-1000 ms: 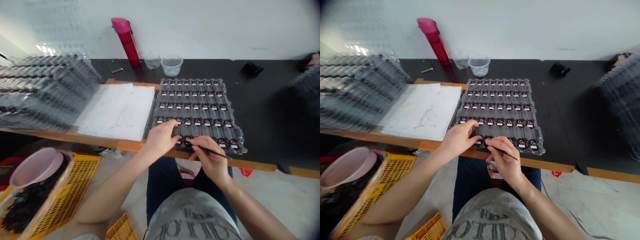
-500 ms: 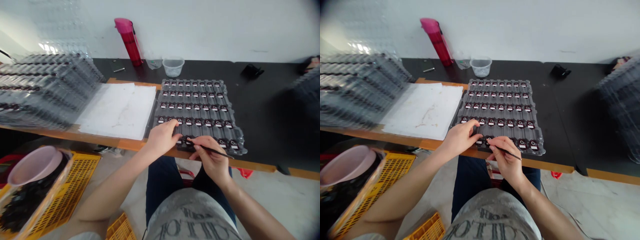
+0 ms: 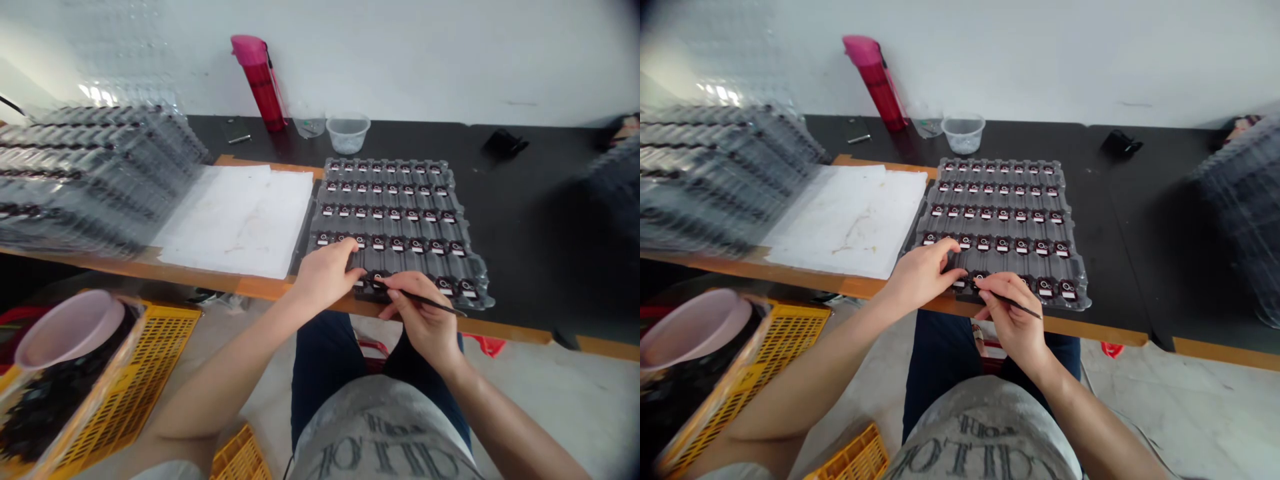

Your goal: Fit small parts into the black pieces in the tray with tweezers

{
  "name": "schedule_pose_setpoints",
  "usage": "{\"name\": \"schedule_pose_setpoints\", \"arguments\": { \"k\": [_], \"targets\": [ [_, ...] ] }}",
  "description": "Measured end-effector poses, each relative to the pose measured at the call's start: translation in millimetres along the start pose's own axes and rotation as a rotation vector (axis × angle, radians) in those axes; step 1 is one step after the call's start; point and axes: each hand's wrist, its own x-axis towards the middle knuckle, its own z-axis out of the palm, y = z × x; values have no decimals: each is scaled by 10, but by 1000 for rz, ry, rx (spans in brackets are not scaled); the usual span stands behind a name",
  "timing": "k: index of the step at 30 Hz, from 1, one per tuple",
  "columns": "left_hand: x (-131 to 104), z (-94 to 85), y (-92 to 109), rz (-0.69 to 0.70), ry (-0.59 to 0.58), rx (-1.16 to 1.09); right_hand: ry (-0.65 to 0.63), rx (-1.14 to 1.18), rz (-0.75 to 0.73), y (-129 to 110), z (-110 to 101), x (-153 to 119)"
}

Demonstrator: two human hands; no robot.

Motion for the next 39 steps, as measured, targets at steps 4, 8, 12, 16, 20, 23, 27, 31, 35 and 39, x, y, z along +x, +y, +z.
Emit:
{"name": "schedule_pose_setpoints", "arguments": {
  "k": [4,8,12,16,20,23,27,31,35,39],
  "targets": [
    [2,6,-8,2,-2,-10,-2,-3,-3,4,4,6],
    [5,18,-17,5,9,-13,-2,-7,-17,3,13,14],
    [6,25,-14,-1,11,-7,-2,-3,-19,-2,15,12],
    [0,21,-11,4,11,-2,6,1,1,6,9,-4],
    [-2,5,-10,-2,0,-8,18,12,3,22,2,-24],
    [0,1,-15,4,0,-14,36,6,-5,25,-3,-30],
    [0,9,-28,17,12,-14,51,-5,-22,18,-8,-35],
    [1,9,-31,13,2,-6,86,-1,-11,20,-10,-48],
    [5,6,-21,-1,-9,0,103,0,-24,32,-15,-56],
    [9,9,-18,-8,-7,-17,90,9,1,42,-24,-66]
  ]
}}
